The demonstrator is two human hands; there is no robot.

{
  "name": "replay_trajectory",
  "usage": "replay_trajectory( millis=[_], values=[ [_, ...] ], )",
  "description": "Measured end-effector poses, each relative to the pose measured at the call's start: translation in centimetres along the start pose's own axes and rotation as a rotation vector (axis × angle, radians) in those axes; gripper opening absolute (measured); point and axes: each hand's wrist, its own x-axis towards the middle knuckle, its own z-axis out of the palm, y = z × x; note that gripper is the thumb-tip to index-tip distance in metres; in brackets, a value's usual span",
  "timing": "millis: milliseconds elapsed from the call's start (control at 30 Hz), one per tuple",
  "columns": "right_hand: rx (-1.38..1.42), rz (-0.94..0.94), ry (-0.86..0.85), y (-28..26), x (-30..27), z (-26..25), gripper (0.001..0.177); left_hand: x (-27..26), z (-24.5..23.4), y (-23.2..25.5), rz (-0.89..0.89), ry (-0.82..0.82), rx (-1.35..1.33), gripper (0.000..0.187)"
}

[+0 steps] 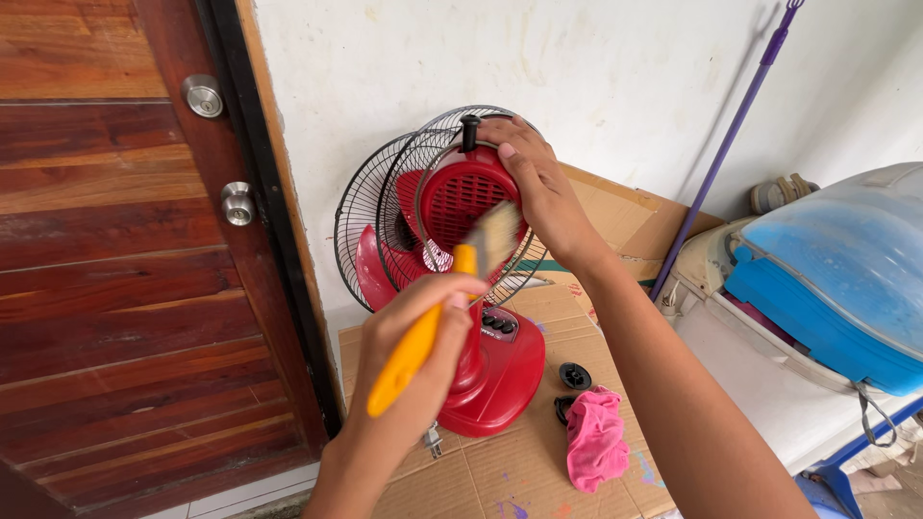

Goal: The person disassembles a red table fan by removing the front grille, unscrewing the central cap, taking off the fan blades, and detaching the rear grille. They then use a brush to clean the exposed motor housing.

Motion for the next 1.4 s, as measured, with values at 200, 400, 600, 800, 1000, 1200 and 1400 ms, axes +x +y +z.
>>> replay_trajectory(
  millis=[200, 400, 600, 800, 1000, 1200, 1400],
  values=[
    [-0.003, 0.018, -0.005, 0.0, -0.2, -0.1, 0.045, -0.6, -0.8, -1.2, 0.339, 0.289, 0.281, 0.013],
    [0.000, 0.016, 0.002, 0.2, 0.0, 0.0, 0.047, -1.6, -0.2, -1.6, 0.205, -0.015, 0.183, 0.021],
    [-0.043, -0.086, 0.009, 0.5, 0.1, 0.1, 0.046, -1.0, -0.1, -2.0, 0.204, 0.278, 0.207, 0.013],
    [-0.014, -0.072, -0.002, -0.2, 0.0, 0.0, 0.047, -1.3, 0.5, -1.1, 0.157, -0.053, 0.090, 0.025],
    [-0.035, -0.077, 0.000, -0.6, -0.2, -0.1, 0.045, 0.3, 0.3, -0.8, 0.242, 0.221, 0.229, 0.020],
    [0.007, -0.075, 0.015, -0.3, -0.2, -0.1, 0.045, -0.2, 0.8, -0.2, 0.166, 0.026, 0.051, 0.018],
    [0.025, 0.010, 0.023, 0.1, -0.2, -0.1, 0.045, 1.7, -0.9, 0.0, -0.261, 0.061, 0.004, 0.023]
  ],
)
